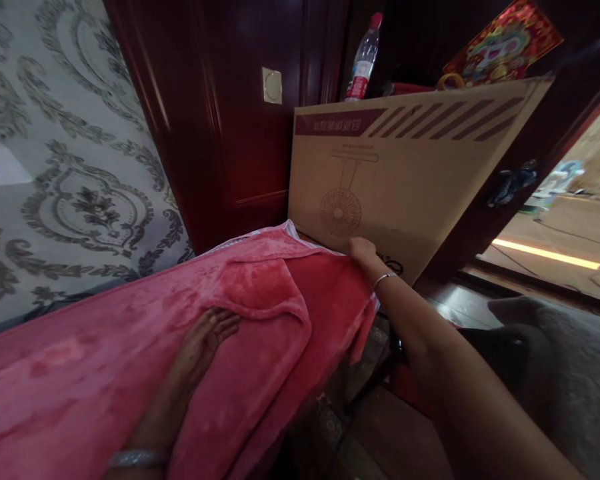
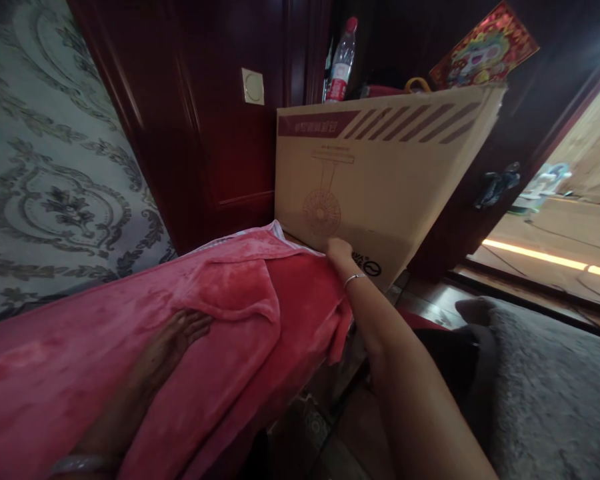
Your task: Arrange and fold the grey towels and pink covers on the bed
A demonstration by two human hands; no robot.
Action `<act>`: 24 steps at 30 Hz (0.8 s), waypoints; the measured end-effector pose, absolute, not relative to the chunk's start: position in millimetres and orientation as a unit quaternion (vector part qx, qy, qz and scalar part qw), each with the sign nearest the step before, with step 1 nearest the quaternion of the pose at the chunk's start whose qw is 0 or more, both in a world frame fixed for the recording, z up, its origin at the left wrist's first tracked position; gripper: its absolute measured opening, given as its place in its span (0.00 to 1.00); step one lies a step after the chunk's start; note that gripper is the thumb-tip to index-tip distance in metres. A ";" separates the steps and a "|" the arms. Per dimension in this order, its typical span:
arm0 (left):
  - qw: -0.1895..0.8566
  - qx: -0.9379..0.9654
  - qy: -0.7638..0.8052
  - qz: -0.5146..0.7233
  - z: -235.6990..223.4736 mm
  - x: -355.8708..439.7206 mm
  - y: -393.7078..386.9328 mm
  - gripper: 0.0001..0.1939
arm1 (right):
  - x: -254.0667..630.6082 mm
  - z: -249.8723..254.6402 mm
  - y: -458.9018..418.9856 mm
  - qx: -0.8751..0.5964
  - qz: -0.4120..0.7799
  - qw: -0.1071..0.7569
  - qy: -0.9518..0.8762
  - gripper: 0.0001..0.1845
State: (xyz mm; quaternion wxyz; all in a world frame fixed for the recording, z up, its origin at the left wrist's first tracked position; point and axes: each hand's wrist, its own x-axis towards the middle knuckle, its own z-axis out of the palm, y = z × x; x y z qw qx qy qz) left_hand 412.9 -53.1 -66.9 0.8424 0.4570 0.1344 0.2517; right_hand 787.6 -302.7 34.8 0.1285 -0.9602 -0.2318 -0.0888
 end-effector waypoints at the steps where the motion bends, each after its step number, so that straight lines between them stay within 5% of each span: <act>1: 0.842 0.457 0.136 0.253 -66.8 413.0 -53.5 0.14 | 787.5 24.0 -309.8 -0.964 -0.074 0.123 -0.223 0.16; 9: 0.833 0.465 0.146 0.263 -62.1 413.9 -59.1 0.20 | 773.7 -15.4 -339.5 -0.964 -0.067 0.154 -0.207 0.19; 17: 0.825 0.474 0.154 0.266 -60.9 411.4 -62.0 0.20 | 720.9 -15.9 -219.6 -0.866 -0.022 0.285 -0.409 0.16; 24: 0.821 0.484 0.157 0.259 -69.7 408.8 -58.7 0.23 | 745.3 -33.0 -154.4 -0.824 0.021 0.401 -0.400 0.12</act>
